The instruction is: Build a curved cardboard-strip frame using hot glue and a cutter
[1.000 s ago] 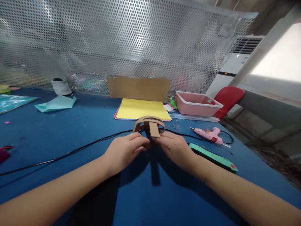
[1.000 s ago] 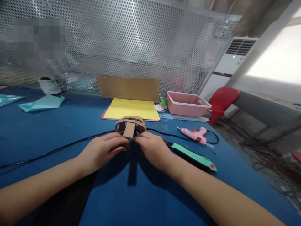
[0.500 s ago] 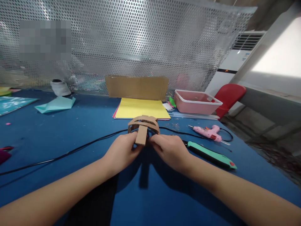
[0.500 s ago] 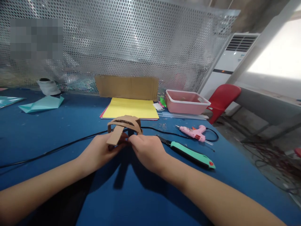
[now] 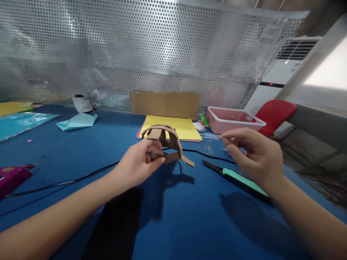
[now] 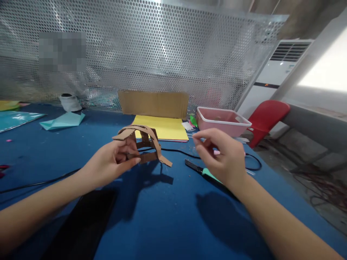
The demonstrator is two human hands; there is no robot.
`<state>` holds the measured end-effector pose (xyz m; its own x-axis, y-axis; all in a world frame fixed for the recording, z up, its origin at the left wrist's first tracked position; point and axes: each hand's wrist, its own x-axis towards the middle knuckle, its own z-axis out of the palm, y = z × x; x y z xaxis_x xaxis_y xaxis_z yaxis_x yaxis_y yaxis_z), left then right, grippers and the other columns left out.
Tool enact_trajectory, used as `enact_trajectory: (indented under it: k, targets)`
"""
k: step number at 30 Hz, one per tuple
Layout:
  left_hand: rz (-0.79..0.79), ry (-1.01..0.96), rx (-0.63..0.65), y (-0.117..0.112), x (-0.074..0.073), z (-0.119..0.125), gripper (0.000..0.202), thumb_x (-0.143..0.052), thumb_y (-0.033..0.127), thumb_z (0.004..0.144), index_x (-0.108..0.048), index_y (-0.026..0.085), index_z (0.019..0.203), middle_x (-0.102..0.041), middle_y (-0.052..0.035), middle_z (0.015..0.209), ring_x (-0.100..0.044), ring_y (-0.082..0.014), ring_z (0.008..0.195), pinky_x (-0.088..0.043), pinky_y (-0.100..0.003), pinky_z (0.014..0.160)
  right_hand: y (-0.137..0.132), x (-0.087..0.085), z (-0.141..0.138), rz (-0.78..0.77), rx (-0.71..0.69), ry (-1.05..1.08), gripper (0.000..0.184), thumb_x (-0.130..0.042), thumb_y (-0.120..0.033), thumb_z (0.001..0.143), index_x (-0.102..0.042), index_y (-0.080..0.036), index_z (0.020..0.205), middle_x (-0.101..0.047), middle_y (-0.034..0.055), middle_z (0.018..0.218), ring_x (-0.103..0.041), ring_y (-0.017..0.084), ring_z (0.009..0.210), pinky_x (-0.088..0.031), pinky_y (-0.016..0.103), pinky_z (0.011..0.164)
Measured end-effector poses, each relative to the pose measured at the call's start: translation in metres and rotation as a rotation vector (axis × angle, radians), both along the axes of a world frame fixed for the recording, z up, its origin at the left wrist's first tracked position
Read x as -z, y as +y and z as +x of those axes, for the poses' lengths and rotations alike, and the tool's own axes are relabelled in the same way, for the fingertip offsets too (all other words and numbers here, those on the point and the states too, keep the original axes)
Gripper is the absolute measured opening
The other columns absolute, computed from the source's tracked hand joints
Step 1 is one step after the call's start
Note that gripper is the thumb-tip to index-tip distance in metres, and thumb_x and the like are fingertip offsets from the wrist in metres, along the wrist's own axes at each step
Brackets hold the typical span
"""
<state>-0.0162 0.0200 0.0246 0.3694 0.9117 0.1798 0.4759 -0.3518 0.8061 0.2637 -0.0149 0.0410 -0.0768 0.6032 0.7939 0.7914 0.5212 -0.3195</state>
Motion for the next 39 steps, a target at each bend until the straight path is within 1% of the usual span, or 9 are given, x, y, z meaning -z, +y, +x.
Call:
enact_trajectory:
  k: [4,8,11,20,23,27,31,35,39]
  targets:
    - [-0.037,-0.062,0.002,0.000,-0.004,0.000,0.023,-0.064,0.027,0.075,-0.046,0.019,0.087,-0.066,-0.0032,0.080,-0.064,-0.0147,0.061,-0.049,-0.026,0.052,0.008,0.011,0.008,-0.066,0.005,-0.030,0.007,-0.059,-0.022,0.084,-0.065,-0.022,0.087,-0.066,0.0011,0.067,-0.058,0.013,0.053,-0.045,0.025,0.047]
    - [-0.126,-0.084,0.011,-0.008,0.002,0.009,0.024,-0.063,0.026,0.074,-0.040,0.020,0.080,-0.066,-0.0027,0.080,-0.062,-0.0134,0.056,-0.047,-0.025,0.049,0.001,0.026,-0.023,0.001,-0.257,-0.305,0.009,-0.060,-0.021,0.087,-0.065,-0.023,0.095,-0.068,0.0046,0.078,-0.061,0.018,0.068,-0.051,0.032,0.064]
    - [-0.184,-0.108,0.099,-0.016,0.008,0.016,0.021,-0.062,0.025,0.075,-0.043,0.020,0.082,-0.067,-0.0031,0.081,-0.065,-0.0154,0.064,-0.050,-0.027,0.055,-0.010,0.037,-0.050,0.051,-0.281,-0.465,0.014,-0.061,-0.022,0.087,-0.066,-0.020,0.099,-0.069,0.0097,0.090,-0.059,0.021,0.076,-0.052,0.037,0.070]
    - [0.149,0.135,0.060,-0.023,0.019,0.018,0.007,-0.060,0.020,0.080,-0.054,0.019,0.084,-0.060,0.0056,0.066,-0.049,-0.0084,0.048,-0.037,-0.021,0.046,-0.009,0.054,-0.062,0.007,-0.253,-0.448,0.013,-0.050,-0.017,0.091,-0.062,-0.017,0.096,-0.070,0.0095,0.090,-0.063,0.019,0.076,-0.055,0.033,0.068]
    - [0.248,0.183,0.165,-0.018,0.019,0.010,0.008,-0.057,0.016,0.084,-0.056,0.020,0.091,-0.068,0.0034,0.077,-0.059,-0.0104,0.059,-0.046,-0.022,0.057,-0.003,0.054,-0.052,-0.038,-0.292,-0.338,0.021,-0.050,-0.011,0.086,-0.057,-0.020,0.103,-0.068,0.0096,0.095,-0.065,0.020,0.086,-0.056,0.032,0.073]
    - [0.411,0.213,0.247,0.000,0.020,-0.008,0.030,-0.054,0.020,0.089,-0.055,0.021,0.118,-0.072,-0.0029,0.098,-0.068,-0.0146,0.079,-0.054,-0.028,0.075,0.008,0.051,-0.032,-0.193,-0.287,-0.055,0.022,-0.053,-0.014,0.081,-0.054,-0.021,0.102,-0.063,0.0049,0.087,-0.063,0.015,0.072,-0.056,0.027,0.064]
    - [0.613,0.262,0.262,0.019,0.024,-0.022,0.026,-0.048,0.021,0.094,-0.058,0.020,0.118,-0.069,-0.0074,0.118,-0.064,-0.0194,0.109,-0.052,-0.034,0.091,0.022,0.044,-0.009,-0.414,-0.292,0.132,0.024,-0.060,-0.023,0.080,-0.056,-0.021,0.103,-0.064,0.0064,0.096,-0.064,0.015,0.076,-0.056,0.027,0.062]
    - [0.829,0.300,0.304,0.025,0.022,-0.025,0.026,-0.048,0.016,0.094,-0.062,0.021,0.115,-0.071,-0.0069,0.114,-0.066,-0.0188,0.098,-0.052,-0.035,0.084,0.037,0.026,0.029,-0.602,-0.362,0.153,0.044,-0.064,-0.039,0.080,-0.055,-0.022,0.120,-0.062,0.0129,0.120,-0.067,0.021,0.095,-0.058,0.033,0.073]
    - [0.881,0.236,0.310,0.020,0.021,-0.020,0.029,-0.050,0.012,0.092,-0.061,0.022,0.117,-0.070,-0.0068,0.114,-0.063,-0.0183,0.097,-0.049,-0.036,0.086,0.049,0.013,0.092,-0.642,0.036,0.086,0.026,-0.059,-0.036,0.086,-0.069,-0.018,0.102,-0.071,0.0140,0.106,-0.069,0.019,0.090,-0.054,0.028,0.072]
